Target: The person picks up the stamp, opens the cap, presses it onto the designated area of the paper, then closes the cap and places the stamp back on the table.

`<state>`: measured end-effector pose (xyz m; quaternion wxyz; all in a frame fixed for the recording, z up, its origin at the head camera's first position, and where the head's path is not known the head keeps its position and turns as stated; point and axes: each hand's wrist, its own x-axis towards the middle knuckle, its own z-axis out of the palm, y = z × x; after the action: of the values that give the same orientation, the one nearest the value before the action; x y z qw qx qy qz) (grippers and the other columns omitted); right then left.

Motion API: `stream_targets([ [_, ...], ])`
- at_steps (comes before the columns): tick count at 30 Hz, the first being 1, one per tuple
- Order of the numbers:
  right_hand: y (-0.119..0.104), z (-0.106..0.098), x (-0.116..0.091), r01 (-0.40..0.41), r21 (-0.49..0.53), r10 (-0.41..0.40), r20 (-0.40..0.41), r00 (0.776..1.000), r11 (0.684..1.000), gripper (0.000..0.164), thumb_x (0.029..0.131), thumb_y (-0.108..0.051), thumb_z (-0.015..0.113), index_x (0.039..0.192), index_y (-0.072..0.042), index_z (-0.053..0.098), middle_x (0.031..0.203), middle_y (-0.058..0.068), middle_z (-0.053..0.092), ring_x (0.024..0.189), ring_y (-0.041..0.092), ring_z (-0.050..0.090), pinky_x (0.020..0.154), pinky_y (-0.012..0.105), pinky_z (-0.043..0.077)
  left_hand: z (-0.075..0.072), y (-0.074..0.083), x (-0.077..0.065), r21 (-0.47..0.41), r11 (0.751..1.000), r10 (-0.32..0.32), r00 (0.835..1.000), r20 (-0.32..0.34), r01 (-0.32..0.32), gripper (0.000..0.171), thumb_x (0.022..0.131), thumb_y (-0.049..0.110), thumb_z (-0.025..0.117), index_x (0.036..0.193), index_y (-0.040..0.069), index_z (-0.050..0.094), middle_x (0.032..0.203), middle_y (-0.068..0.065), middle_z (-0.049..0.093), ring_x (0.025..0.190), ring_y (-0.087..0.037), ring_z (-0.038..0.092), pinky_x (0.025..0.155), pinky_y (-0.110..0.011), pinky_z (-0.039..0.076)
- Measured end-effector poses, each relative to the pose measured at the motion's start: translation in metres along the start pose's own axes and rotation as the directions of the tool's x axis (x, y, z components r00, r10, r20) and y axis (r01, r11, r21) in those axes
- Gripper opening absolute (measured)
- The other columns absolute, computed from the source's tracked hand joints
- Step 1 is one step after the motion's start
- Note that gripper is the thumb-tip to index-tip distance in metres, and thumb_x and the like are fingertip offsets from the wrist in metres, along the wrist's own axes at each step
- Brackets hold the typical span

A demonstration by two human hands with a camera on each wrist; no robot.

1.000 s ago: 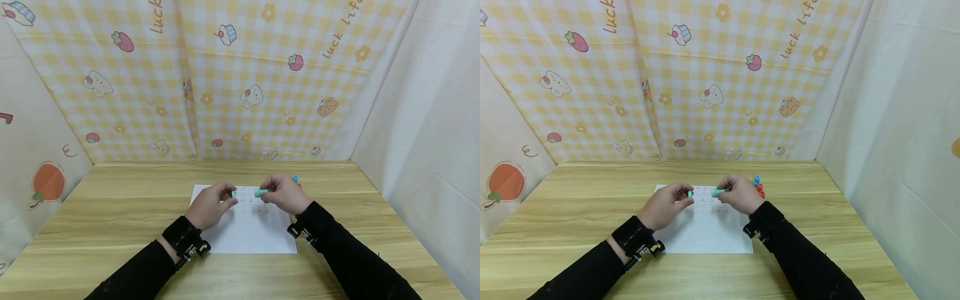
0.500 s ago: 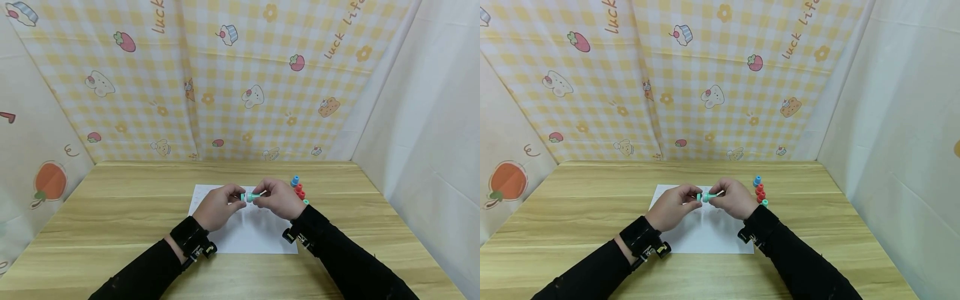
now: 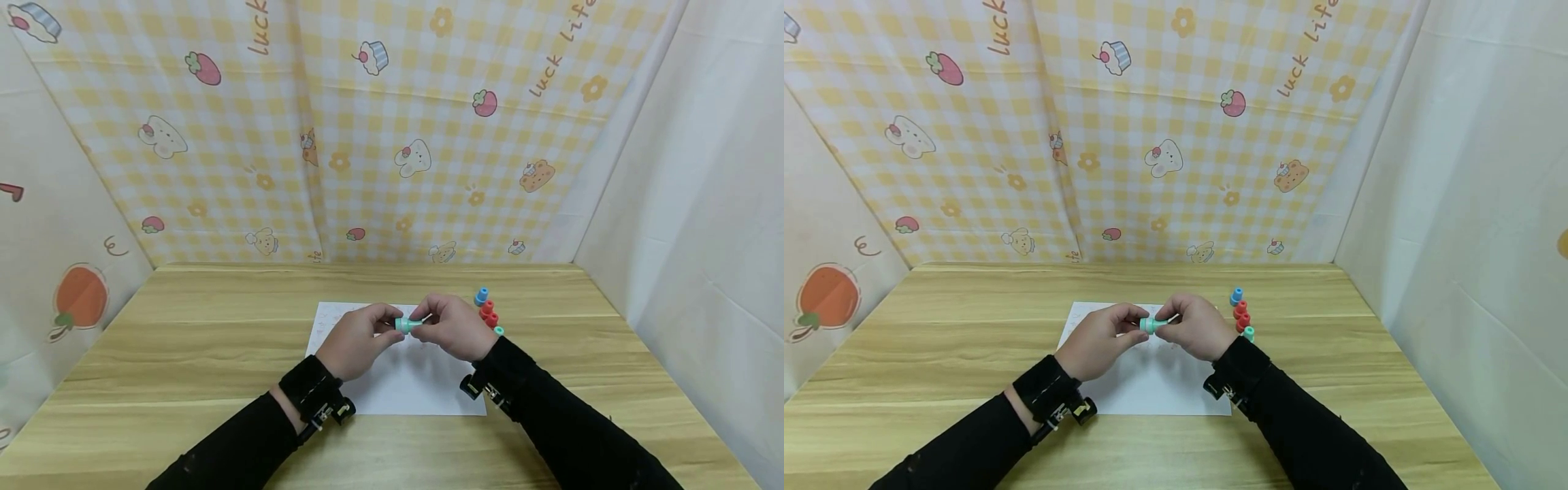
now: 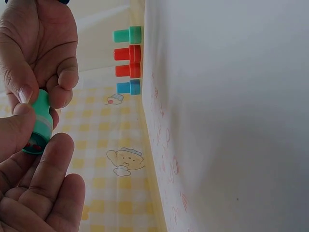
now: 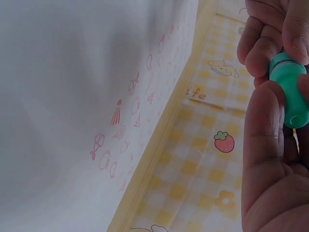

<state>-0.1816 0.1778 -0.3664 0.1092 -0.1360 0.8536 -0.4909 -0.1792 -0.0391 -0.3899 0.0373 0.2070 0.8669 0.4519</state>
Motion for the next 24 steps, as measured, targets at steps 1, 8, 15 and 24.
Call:
stream_targets([
  [1,-0.0006,0.0002,-0.0003,0.001,-0.004,-0.001,0.0,1.0,1.0,0.012,0.094,-0.008,0.074,0.106,-0.005,0.072,0.103,0.013,0.076,0.084,0.015,0.069,0.074,0.032,0.055,0.0001,0.0001,0.0,0.002,1.0,0.001,1.0,0.0,-0.001,0.024,0.1,0.026,0.075,0.122,0.018,0.071,0.104,0.009,0.077,0.099,-0.009,0.072,0.088,-0.038,0.059],
  [8,-0.0023,0.0004,-0.0011,0.005,-0.015,-0.005,0.0,1.0,1.0,0.011,0.094,-0.007,0.074,0.106,-0.006,0.073,0.099,0.013,0.075,0.081,0.017,0.066,0.071,0.031,0.053,0.0003,0.0013,-0.0005,0.011,1.0,0.018,1.0,0.004,-0.018,0.023,0.099,0.024,0.075,0.121,0.017,0.071,0.104,0.008,0.077,0.099,-0.009,0.073,0.09,-0.04,0.059],
  [15,-0.003,0.0002,-0.0015,0.007,-0.024,-0.007,0.003,1.0,1.0,0.011,0.094,-0.007,0.074,0.105,-0.006,0.074,0.098,0.01,0.075,0.081,0.018,0.065,0.073,0.032,0.054,0.0,0.0019,-0.0006,0.019,1.0,0.024,1.0,0.0,-0.024,0.022,0.099,0.024,0.076,0.119,0.017,0.072,0.099,0.01,0.076,0.096,-0.008,0.071,0.09,-0.041,0.059],
  [24,-0.0045,0.0014,-0.0023,0.015,-0.048,-0.014,0.008,1.0,0.999,0.01,0.094,-0.008,0.075,0.104,-0.006,0.075,0.092,0.005,0.074,0.079,0.018,0.063,0.073,0.033,0.054,-0.0006,0.0001,0.0001,0.028,1.0,0.01,1.0,-0.004,-0.01,0.018,0.097,0.026,0.078,0.114,0.019,0.076,0.094,0.012,0.076,0.093,-0.007,0.069,0.09,-0.041,0.058],
])
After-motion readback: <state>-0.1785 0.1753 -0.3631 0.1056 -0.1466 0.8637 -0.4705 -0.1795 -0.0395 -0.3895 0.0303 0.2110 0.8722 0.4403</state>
